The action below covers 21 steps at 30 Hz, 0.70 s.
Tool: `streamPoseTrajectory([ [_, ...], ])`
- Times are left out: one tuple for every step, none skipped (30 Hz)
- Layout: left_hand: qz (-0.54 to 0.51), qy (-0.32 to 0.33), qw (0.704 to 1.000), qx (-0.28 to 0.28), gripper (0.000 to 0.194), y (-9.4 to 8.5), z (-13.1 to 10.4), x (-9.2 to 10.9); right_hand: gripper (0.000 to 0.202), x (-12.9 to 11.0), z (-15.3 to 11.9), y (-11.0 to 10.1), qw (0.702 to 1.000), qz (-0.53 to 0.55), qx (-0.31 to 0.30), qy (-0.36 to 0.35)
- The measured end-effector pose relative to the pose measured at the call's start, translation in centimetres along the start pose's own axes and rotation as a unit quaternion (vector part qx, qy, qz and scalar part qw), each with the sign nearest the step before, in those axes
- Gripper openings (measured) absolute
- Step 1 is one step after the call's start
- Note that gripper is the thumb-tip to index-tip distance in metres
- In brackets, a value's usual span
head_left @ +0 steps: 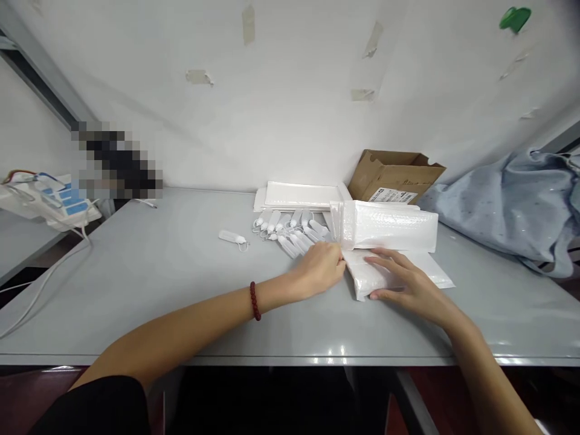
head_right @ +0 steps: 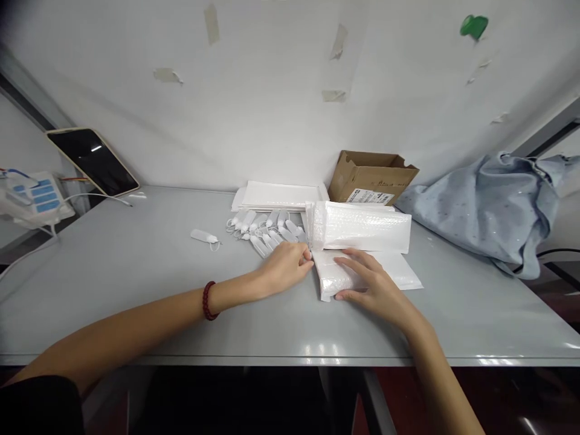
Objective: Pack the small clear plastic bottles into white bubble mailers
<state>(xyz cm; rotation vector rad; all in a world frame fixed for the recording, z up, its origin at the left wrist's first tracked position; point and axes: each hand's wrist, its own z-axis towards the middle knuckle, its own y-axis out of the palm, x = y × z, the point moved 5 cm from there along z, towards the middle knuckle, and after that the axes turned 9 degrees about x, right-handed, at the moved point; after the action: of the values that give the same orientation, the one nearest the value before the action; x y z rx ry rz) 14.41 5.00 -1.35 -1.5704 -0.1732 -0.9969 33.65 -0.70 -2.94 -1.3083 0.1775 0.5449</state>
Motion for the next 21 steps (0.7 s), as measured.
streamPoseTrajectory([
  [0.078, 0.043, 0.996, 0.03, 0.016, -0.6, -0.2, 0.3, 0.058, 0.1, 0.2, 0.2, 1.0, 0.005, 0.003, -0.003],
  [0.141, 0.072, 0.987, 0.042, 0.019, -1.0, -0.4, 0.5, 0.057, 0.2, 0.4, 0.3, 1.0, 0.008, 0.007, -0.009],
  [0.187, 0.087, 0.978, 0.034, 0.021, -1.3, -0.5, 0.6, 0.056, 0.3, 0.7, 0.4, 1.0, 0.01, 0.012, -0.017],
  [0.215, 0.093, 0.972, 0.017, 0.022, -1.4, -0.6, 0.7, 0.055, 0.4, 0.9, 0.5, 0.999, 0.011, 0.017, -0.027],
  [0.231, 0.096, 0.968, 0.0, 0.021, -1.6, -0.6, 0.8, 0.054, 0.4, 1.1, 0.5, 0.999, 0.012, 0.022, -0.037],
  [0.242, 0.099, 0.965, -0.012, 0.021, -1.8, -0.7, 0.9, 0.054, 0.5, 1.4, 0.6, 0.998, 0.014, 0.026, -0.047],
  [0.251, 0.101, 0.963, -0.018, 0.022, -2.0, -0.6, 1.0, 0.054, 0.4, 1.6, 0.6, 0.998, 0.015, 0.03, -0.059],
  [0.256, 0.102, 0.961, -0.021, 0.023, -2.2, -0.6, 1.0, 0.054, 0.4, 1.8, 0.6, 0.997, 0.016, 0.034, -0.07],
  [0.259, 0.105, 0.96, -0.025, 0.022, -2.4, -0.6, 1.1, 0.055, 0.2, 2.1, 0.5, 0.996, 0.016, 0.039, -0.081],
  [0.26, 0.11, 0.959, -0.028, 0.02, -2.5, -0.5, 1.0, 0.054, 0.1, 2.2, 0.4, 0.995, 0.018, 0.045, -0.092],
  [0.258, 0.113, 0.959, -0.031, 0.018, -2.6, -0.5, 1.0, 0.051, -0.1, 2.4, 0.2, 0.993, 0.022, 0.055, -0.101],
  [0.255, 0.118, 0.959, -0.032, 0.016, -2.8, -0.5, 0.8, 0.044, -0.3, 2.5, -0.1, 0.991, 0.028, 0.073, -0.106],
  [0.251, 0.121, 0.96, -0.033, 0.014, -2.8, -0.6, 0.6, 0.037, -0.4, 2.6, -0.5, 0.989, 0.032, 0.102, -0.104],
  [0.249, 0.123, 0.96, -0.033, 0.012, -3.0, -0.7, 0.4, 0.03, -0.3, 2.6, -1.0, 0.985, 0.031, 0.139, -0.098],
  [0.249, 0.123, 0.96, -0.032, 0.012, -3.1, -0.9, 0.1, 0.026, -0.2, 2.6, -1.5, 0.979, 0.022, 0.181, -0.09],
  [0.249, 0.123, 0.96, -0.032, 0.012, -3.2, -1.1, -0.3, 0.024, 0.1, 2.5, -1.9, 0.971, 0.003, 0.223, -0.082],
  [0.25, 0.122, 0.96, -0.032, 0.012, -3.3, -1.4, -0.6, 0.023, 0.4, 2.5, -2.3, 0.963, -0.025, 0.258, -0.075],
  [0.25, 0.122, 0.96, -0.031, 0.012, -3.4, -1.7, -1.0, 0.024, 0.8, 2.5, -2.6, 0.954, -0.059, 0.283, -0.072],
  [0.251, 0.12, 0.96, -0.028, 0.012, -3.6, -2.1, -1.4, 0.028, 1.2, 2.5, -2.7, 0.947, -0.097, 0.296, -0.073],
  [0.252, 0.117, 0.96, -0.023, 0.012, -3.8, -2.4, -1.7, 0.032, 1.6, 2.6, -2.8, 0.942, -0.134, 0.299, -0.075],
  [0.254, 0.113, 0.96, -0.018, 0.012, -3.9, -2.8, -2.1, 0.038, 2.1, 2.8, -2.8, 0.938, -0.169, 0.293, -0.079],
])
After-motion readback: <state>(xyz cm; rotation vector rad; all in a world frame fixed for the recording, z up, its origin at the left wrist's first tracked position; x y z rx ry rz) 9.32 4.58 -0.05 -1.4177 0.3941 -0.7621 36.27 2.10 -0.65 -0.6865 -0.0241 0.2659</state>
